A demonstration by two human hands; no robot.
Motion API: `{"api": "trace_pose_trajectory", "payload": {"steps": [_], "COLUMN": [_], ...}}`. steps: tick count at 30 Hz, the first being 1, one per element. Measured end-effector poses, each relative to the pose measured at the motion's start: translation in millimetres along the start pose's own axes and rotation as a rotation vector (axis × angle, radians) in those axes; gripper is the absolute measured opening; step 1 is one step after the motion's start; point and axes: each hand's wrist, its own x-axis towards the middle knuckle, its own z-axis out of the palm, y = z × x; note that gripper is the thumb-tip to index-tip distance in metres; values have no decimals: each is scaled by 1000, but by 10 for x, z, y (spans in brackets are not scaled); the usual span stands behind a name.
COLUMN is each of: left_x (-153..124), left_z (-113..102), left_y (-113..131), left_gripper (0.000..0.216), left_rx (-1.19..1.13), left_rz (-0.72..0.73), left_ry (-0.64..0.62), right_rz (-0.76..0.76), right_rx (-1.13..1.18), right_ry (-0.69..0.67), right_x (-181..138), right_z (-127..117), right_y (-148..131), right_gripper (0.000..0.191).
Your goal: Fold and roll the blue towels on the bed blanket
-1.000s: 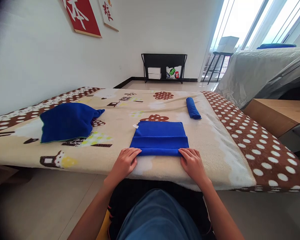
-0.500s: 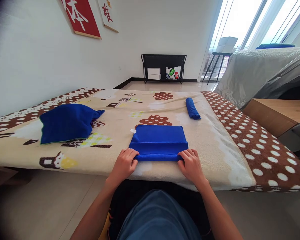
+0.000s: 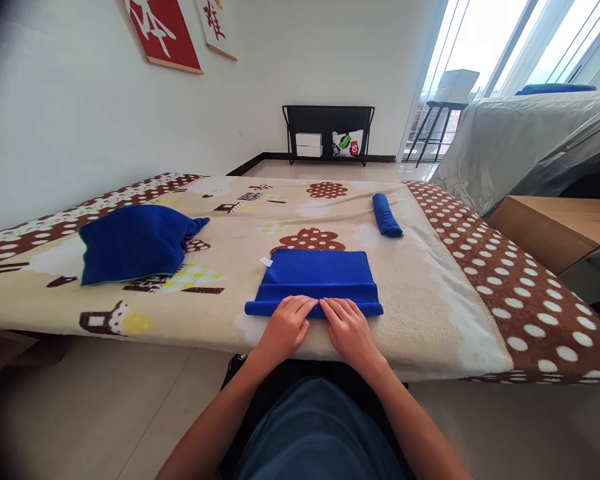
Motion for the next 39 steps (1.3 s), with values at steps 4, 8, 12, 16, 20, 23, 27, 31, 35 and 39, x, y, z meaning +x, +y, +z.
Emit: {"api": "trace_pose_trajectory", "payload": {"steps": [4, 8, 12, 16, 20, 23, 27, 31, 35, 39], "left_x": [33, -30, -143, -220, -188, -96, 36, 72, -33, -214], "left_z": [94, 18, -73, -102, -65, -3, 59, 37, -54, -147], "left_y": [26, -113, -295, -411, -335, -177, -5, -52, -319, -600], "left_gripper": [45, 43, 40, 40, 40, 42, 42, 41, 40, 41], "left_rx": [-41, -38, 5, 66, 106, 48, -26, -41, -26, 20], "left_rz": [15, -39, -125, -194, -225, -111, -28, -126, -210, -334], "left_ry": [-46, -69, -36, 2, 23, -15, -73, -69, -43, 6], "right_rz": [34, 82, 166, 212, 227, 168, 97, 202, 302, 347], "right_rx": [31, 23, -30, -46, -65, -22, 22, -15, -73, -109], "right_ry": [1, -48, -40, -29, -24, -48, -116, -96, -56, -26], "right_x": [17, -24, -103, -166, -132, -32, 126, 203, 141, -9], "right_z": [87, 37, -36, -68, -70, -57, 2, 75, 65, -20], "right_y": [4, 78, 187, 312, 285, 133, -33, 59, 282, 417], "right_gripper": [49, 42, 39, 39, 39, 40, 41, 42, 43, 43]}}
